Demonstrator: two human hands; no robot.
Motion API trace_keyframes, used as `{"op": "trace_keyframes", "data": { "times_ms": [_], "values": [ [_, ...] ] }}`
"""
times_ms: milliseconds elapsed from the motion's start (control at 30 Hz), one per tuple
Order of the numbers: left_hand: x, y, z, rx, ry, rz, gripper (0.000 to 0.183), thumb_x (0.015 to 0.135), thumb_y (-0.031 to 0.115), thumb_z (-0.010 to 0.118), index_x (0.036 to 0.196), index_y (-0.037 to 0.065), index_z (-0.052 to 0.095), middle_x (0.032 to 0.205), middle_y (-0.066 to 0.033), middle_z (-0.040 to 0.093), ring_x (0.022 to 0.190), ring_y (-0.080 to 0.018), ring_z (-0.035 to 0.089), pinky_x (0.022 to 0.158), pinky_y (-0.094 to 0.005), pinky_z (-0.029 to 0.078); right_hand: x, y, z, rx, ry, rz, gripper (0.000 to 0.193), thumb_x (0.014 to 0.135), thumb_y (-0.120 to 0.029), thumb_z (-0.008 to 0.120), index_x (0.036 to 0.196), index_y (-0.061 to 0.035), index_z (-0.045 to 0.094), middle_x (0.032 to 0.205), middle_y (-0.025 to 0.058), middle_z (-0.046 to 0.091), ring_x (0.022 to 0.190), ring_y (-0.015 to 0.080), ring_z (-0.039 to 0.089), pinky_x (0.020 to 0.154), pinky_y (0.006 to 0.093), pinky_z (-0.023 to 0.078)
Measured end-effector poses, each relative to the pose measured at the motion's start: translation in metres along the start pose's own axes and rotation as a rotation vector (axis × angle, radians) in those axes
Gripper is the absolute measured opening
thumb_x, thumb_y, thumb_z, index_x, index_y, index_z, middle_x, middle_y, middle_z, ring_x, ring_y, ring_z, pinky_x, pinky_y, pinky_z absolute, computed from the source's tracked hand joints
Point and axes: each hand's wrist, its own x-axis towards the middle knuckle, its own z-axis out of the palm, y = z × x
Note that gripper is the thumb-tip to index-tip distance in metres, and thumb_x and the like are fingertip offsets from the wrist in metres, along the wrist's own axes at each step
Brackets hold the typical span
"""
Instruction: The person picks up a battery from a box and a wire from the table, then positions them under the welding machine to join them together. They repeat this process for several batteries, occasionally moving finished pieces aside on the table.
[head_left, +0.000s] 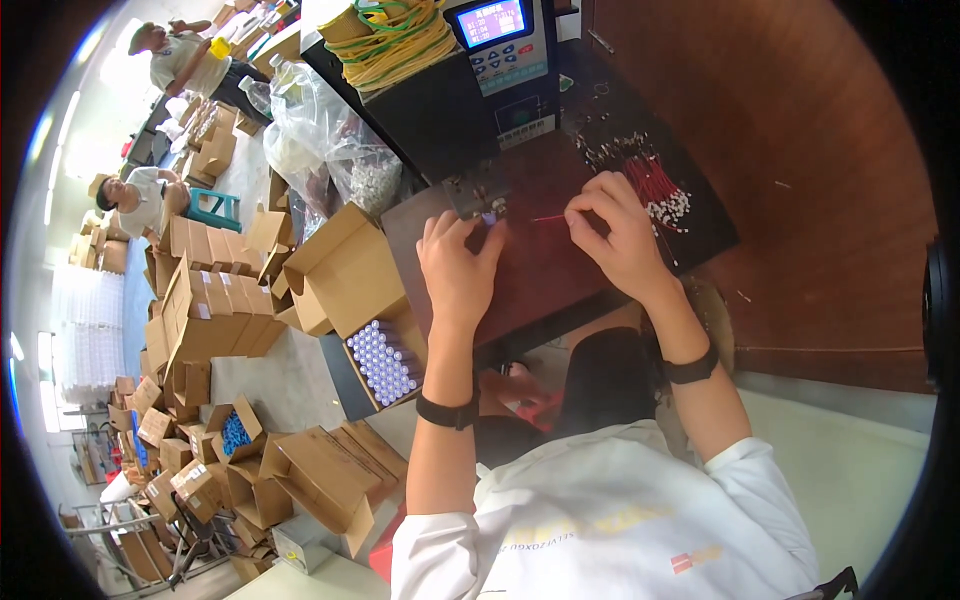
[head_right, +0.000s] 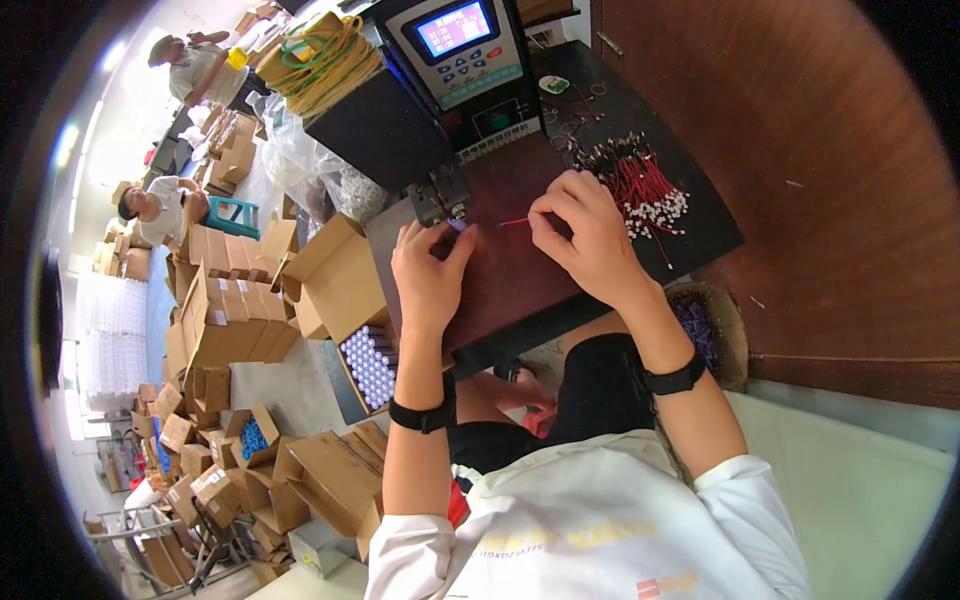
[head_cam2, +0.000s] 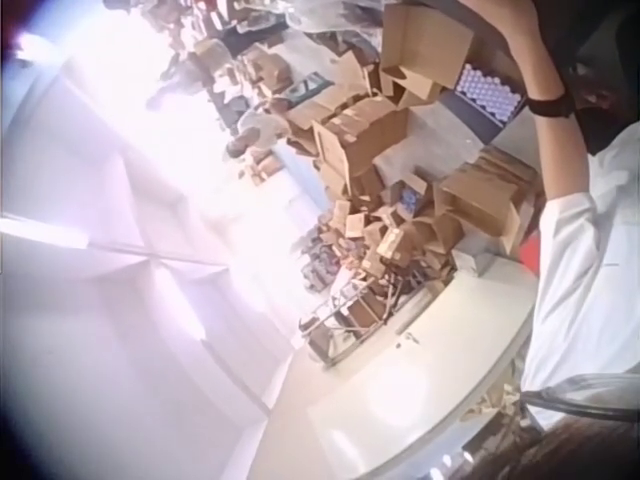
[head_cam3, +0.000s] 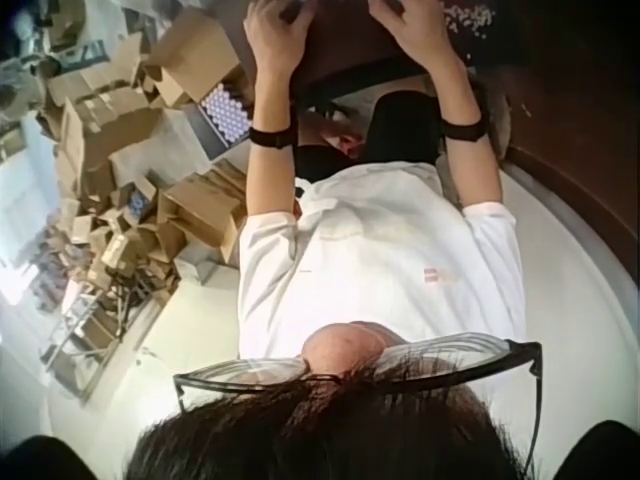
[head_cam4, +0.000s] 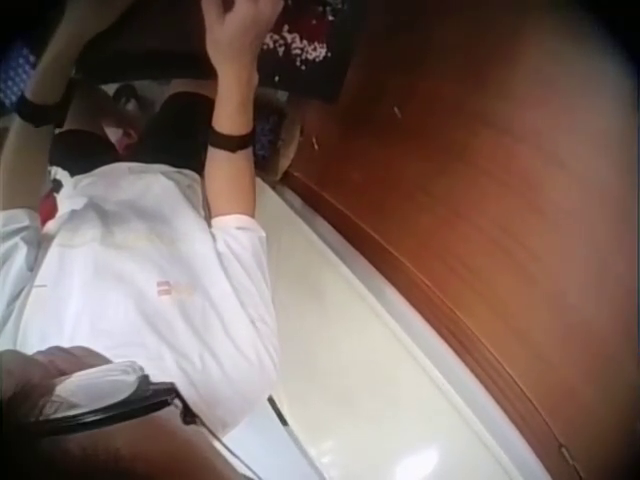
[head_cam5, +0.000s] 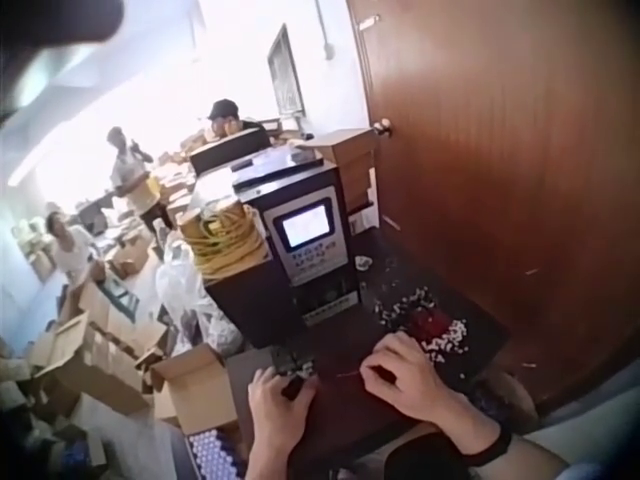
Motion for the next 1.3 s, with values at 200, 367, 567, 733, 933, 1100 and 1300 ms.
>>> {"op": "trace_keyframes", "data": {
  "times_ms": [200,367,567,733,933,1100,1300],
  "values": [
    [0.001,0.001,0.0,-0.005,0.0,-0.007,0.021,0.083,0.022,0.078,0.091,0.003,0.075,0.09,-0.0069,0.064,0.094,-0.0291,0.06,0.083,-0.0406,0.043,0.0,0.001,0.0,0.013,0.0,0.01,0.008,0.088,-0.007,0.07,0.092,-0.0014,0.065,0.094,0.0094,0.056,0.092,0.0263,0.057,0.08,0.0344,0.046],
    [0.001,0.002,0.0,-0.01,-0.008,-0.005,0.021,0.083,0.022,0.078,0.091,0.003,0.075,0.091,-0.0066,0.065,0.094,-0.029,0.06,0.083,-0.0406,0.043,0.001,0.001,-0.001,0.013,0.006,0.006,0.007,0.088,-0.006,0.07,0.092,-0.0011,0.065,0.094,0.0093,0.056,0.092,0.026,0.057,0.081,0.0349,0.046],
    [0.002,0.002,-0.004,-0.047,-0.026,-0.033,0.022,0.083,0.023,0.078,0.092,0.003,0.073,0.093,-0.0078,0.067,0.096,-0.0304,0.06,0.084,-0.0427,0.044,0.003,-0.001,-0.003,0.046,0.014,0.036,0.008,0.09,-0.006,0.07,0.093,-0.0005,0.066,0.094,0.01,0.057,0.091,0.026,0.058,0.081,0.0345,0.047],
    [0.0,0.006,-0.007,-0.266,-0.034,-0.282,0.03,0.077,0.019,0.081,0.094,0.001,0.063,0.087,-0.0123,0.068,0.083,-0.0301,0.065,0.08,-0.0421,0.048,0.003,0.001,-0.001,0.346,-0.13,0.343,0.013,0.096,-0.013,0.07,0.095,0.0,0.068,0.089,0.0034,0.061,0.089,0.0137,0.058,0.079,0.0293,0.046],
    [-0.003,0.001,-0.003,-0.306,0.074,-0.228,0.024,0.076,0.014,0.078,0.087,-0.001,0.063,0.081,-0.0148,0.065,0.072,-0.025,0.064,0.07,-0.0399,0.051,0.003,-0.012,0.012,0.412,-0.134,0.356,0.015,0.096,-0.015,0.071,0.095,0.0001,0.069,0.087,0.0025,0.061,0.083,0.0114,0.057,0.075,0.0277,0.045],
    [0.0,0.007,-0.004,-0.221,0.045,-0.201,0.021,0.076,0.015,0.079,0.084,0.0,0.067,0.079,-0.0133,0.063,0.074,-0.029,0.062,0.071,-0.0417,0.048,0.005,-0.013,0.025,0.307,-0.042,0.373,0.016,0.095,-0.015,0.072,0.096,0.0005,0.07,0.088,0.0043,0.063,0.082,0.013,0.057,0.075,0.0285,0.046],
    [0.003,0.005,-0.002,-0.131,-0.004,-0.053,0.02,0.08,0.017,0.079,0.086,-0.001,0.071,0.079,-0.0122,0.064,0.077,-0.0292,0.06,0.071,-0.0398,0.046,0.009,-0.017,0.033,0.305,-0.022,0.367,0.016,0.094,-0.015,0.073,0.097,0.0007,0.071,0.089,0.0052,0.064,0.082,0.0143,0.057,0.076,0.0287,0.046]
  ]
}}
